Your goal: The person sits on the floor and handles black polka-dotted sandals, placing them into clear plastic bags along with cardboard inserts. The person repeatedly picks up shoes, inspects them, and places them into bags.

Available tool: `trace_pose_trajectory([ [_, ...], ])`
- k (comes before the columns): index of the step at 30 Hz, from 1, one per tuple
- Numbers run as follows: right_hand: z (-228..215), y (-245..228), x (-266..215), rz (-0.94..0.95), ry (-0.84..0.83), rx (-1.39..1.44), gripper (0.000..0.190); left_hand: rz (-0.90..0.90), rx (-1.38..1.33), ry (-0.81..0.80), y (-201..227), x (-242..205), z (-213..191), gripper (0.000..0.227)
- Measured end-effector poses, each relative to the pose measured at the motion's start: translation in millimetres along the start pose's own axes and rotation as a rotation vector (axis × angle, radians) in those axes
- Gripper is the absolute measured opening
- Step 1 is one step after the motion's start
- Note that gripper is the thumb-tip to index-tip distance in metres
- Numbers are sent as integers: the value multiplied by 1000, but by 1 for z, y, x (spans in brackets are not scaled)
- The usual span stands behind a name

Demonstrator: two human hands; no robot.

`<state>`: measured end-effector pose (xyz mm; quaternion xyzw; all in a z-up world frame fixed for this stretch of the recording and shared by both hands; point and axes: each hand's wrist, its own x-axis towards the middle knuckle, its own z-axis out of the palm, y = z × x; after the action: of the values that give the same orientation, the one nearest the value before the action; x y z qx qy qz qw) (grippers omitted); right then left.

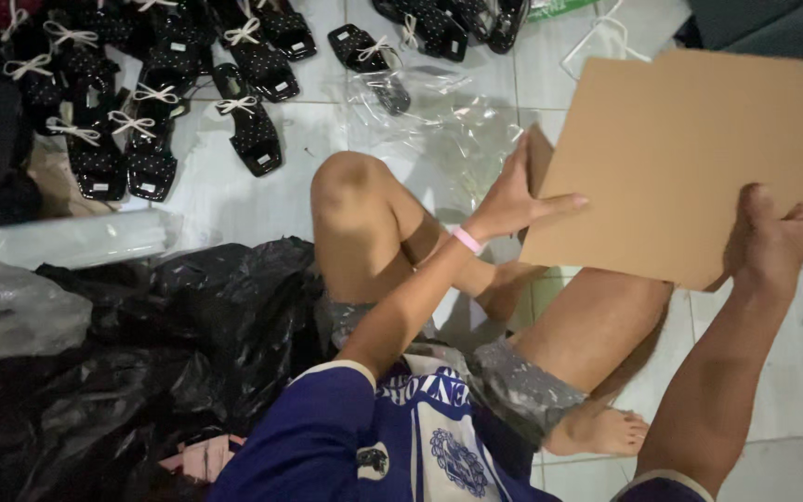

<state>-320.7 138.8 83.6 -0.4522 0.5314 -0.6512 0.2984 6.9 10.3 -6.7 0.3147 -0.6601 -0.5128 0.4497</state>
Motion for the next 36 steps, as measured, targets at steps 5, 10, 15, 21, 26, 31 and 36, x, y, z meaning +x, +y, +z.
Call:
trace_pose_trajectory([
  [5, 16, 20, 14, 88, -140, 131, 34, -140, -566, -124, -5, 8, -21, 117],
  [10, 30, 91, 14, 203, -130, 163, 37, -174, -539, -188, 7, 8, -64, 113],
  [15, 19, 134, 22, 248, -297, 426, 23, 363, 308, 41, 31, 6, -108, 135],
  [21, 43, 84, 59, -55, -608, 11, 14, 354, 451, -28, 8, 39, -133, 122],
  [26, 79, 13, 60, -201, -565, -479, 20, -109, -140, -218, -29, 39, -135, 135],
  [31, 101, -28, 64, -265, -587, -635, 25, -274, -502, -478, -69, 17, -127, 141],
  [36, 105, -45, 80, -461, -695, -889, 36, -253, -1499, -420, -111, 11, -105, 109],
])
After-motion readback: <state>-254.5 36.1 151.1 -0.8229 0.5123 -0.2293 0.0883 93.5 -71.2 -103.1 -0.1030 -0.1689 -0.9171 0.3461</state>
